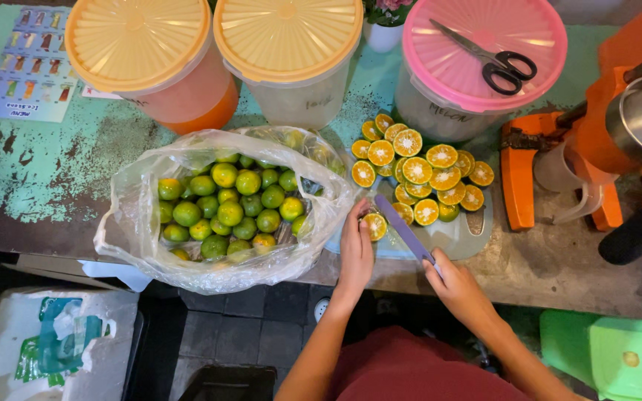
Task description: The person repeatedly picks limes from a plastic bag and cuts them in half on a cutting board using a purple knife. The cut limes are stacked on the board next to a manual juicer.
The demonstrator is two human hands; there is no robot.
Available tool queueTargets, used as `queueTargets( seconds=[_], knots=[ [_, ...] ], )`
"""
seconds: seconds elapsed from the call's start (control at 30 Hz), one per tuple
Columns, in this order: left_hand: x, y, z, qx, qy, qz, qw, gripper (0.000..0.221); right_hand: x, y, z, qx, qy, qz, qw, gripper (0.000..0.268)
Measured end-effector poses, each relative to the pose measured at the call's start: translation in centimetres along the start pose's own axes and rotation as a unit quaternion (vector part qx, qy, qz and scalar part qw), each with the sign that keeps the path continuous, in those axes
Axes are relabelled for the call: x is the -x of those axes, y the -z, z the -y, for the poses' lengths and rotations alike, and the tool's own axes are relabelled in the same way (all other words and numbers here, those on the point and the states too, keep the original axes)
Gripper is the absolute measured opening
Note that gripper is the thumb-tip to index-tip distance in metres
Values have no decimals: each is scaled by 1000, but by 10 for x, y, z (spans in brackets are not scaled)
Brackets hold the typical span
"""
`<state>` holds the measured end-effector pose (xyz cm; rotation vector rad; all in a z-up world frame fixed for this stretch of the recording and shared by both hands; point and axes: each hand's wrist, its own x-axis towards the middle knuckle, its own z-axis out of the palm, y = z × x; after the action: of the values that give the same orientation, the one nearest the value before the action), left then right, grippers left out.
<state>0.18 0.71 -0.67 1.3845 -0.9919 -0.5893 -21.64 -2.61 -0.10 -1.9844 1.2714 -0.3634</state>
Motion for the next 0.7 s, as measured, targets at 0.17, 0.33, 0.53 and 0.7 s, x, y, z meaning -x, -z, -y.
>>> queueTargets(
  seconds=[0.17, 0.33, 0.53, 0.7],
  knots=[
    [-13, -11, -17, -222, -123, 74, 964, 62, 15, 14, 6, -91, -87, -80, 989, 25],
    [-20, -17, -13, -254, -138, 131, 948, 60, 20, 21, -7, -146, -108, -122, 976, 25],
    [-44, -24, -18, -190, -161, 109, 963, 65, 30, 27, -18, -268, -142, -135, 943, 24],
    [-110, -62, -32, -210, -231, 126, 942, 76, 37, 26, -20, -329, -127, -142, 925, 27]
  ],
)
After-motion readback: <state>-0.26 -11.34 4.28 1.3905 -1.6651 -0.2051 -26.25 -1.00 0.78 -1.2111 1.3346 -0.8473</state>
